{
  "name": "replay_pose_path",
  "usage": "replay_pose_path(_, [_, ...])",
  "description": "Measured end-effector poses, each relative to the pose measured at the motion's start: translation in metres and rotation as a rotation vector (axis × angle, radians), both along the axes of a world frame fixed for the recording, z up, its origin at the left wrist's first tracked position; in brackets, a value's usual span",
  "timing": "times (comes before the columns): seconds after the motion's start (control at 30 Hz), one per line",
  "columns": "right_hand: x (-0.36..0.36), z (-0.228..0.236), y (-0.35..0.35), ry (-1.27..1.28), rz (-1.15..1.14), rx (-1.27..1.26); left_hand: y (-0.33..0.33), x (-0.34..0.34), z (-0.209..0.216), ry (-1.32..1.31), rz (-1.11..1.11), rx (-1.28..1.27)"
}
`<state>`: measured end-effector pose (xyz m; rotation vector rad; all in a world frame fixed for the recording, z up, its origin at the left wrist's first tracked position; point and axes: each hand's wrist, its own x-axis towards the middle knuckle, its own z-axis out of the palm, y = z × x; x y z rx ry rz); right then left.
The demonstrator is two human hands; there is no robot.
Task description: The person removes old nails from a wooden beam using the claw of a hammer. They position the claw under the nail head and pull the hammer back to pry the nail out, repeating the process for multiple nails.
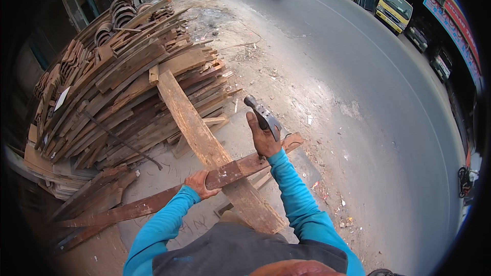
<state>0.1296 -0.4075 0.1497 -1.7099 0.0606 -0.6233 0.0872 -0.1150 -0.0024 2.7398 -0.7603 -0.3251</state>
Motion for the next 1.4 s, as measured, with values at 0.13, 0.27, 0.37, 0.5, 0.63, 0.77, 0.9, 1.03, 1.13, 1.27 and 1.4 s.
replay_pose_path(0.13, [-0.052, 0.071, 0.008, -0.319, 0.012, 0.042, 0.02, -0.004, -0.01, -0.048, 0.062, -0.09])
replay_pose_path(0.27, [-0.1, 0.041, 0.009, -0.228, -0.023, -0.002, 0.003, -0.001, -0.022, -0.103, -0.011, -0.091])
replay_pose_path(0.37, [-0.102, -0.023, 0.036, -0.192, -0.014, -0.106, -0.004, 0.003, -0.018, -0.122, -0.027, -0.095])
replay_pose_path(0.5, [-0.09, -0.085, 0.057, -0.126, 0.133, -0.145, 0.014, 0.004, -0.035, -0.091, -0.019, -0.052])
replay_pose_path(0.63, [-0.12, -0.088, 0.042, 0.01, 0.1, -0.068, 0.01, -0.001, -0.033, -0.281, -0.091, 0.094])
replay_pose_path(0.77, [-0.177, -0.09, -0.013, 0.294, -0.038, -0.003, 0.0, -0.009, -0.011, -0.073, 0.07, 0.011])
replay_pose_path(0.9, [-0.2, -0.131, -0.029, 0.575, -0.156, 0.102, 0.01, -0.012, -0.023, -0.146, 0.006, -0.1])
replay_pose_path(1.03, [-0.207, -0.178, -0.026, 0.759, -0.095, 0.651, 0.014, 0.007, -0.046, -0.124, -0.016, -0.027])
replay_pose_path(1.13, [-0.22, -0.178, -0.014, 0.675, -0.032, 0.889, 0.0, -0.003, 0.008, -0.007, 0.039, 0.053])
replay_pose_path(1.27, [-0.223, -0.174, -0.006, 0.588, 0.018, 1.006, 0.014, -0.011, -0.012, -0.033, 0.081, 0.028])
replay_pose_path(1.4, [-0.223, -0.128, -0.009, 0.392, -0.228, 0.996, -0.001, -0.011, 0.012, -0.061, 0.062, -0.007])
